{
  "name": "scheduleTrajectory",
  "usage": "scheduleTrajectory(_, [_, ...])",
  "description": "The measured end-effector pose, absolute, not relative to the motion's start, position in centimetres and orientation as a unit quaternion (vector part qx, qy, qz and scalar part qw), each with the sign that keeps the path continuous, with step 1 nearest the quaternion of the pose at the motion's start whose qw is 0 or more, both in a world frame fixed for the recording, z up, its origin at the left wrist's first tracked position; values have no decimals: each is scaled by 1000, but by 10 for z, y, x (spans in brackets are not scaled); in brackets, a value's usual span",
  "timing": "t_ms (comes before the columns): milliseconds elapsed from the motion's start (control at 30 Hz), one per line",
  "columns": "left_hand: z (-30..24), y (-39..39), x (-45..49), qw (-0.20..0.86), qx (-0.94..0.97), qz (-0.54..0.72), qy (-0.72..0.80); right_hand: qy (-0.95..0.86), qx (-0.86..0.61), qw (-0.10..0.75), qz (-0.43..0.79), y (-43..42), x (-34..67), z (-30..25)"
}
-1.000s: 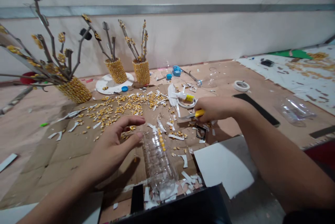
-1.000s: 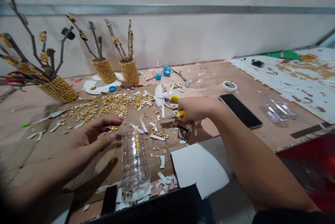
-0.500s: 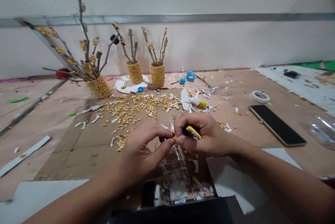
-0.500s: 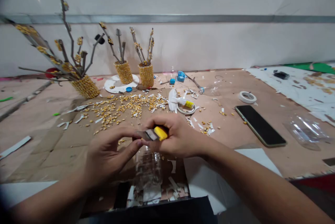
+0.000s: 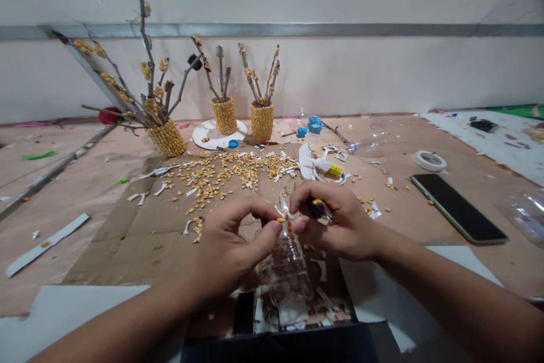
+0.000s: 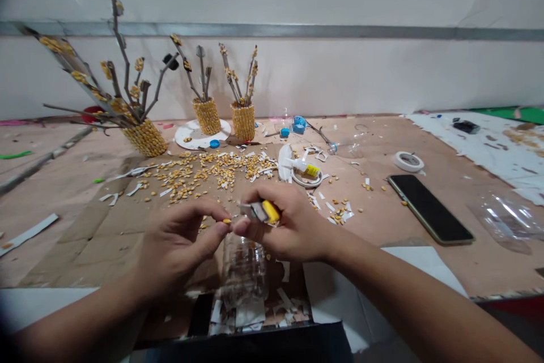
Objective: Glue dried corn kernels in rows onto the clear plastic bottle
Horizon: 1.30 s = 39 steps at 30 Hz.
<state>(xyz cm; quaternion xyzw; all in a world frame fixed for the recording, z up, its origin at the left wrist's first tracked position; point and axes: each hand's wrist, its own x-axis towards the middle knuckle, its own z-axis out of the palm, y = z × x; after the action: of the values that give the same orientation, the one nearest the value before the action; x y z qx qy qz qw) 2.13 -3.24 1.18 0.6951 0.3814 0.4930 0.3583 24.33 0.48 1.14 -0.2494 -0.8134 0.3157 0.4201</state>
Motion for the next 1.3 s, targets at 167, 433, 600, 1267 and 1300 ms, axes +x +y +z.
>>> scheduleTrajectory(167, [21, -28, 22, 470, 612, 478, 420, -864, -267, 399, 150, 10, 246, 7])
scheduleTrajectory(433, [20, -30, 20, 517, 591, 467, 406, -880, -303, 351, 105, 4, 237, 2])
scheduleTrajectory(600, [18, -31, 21, 526, 590, 466, 397, -881, -306, 351, 88, 5, 237, 0])
scheduleTrajectory(1267, [13, -27, 18, 539, 583, 461, 395, -771, -424, 451, 150, 22, 248, 0])
scheduleTrajectory(1300, [15, -27, 19, 519, 591, 457, 415, -777, -401, 450, 182, 20, 247, 2])
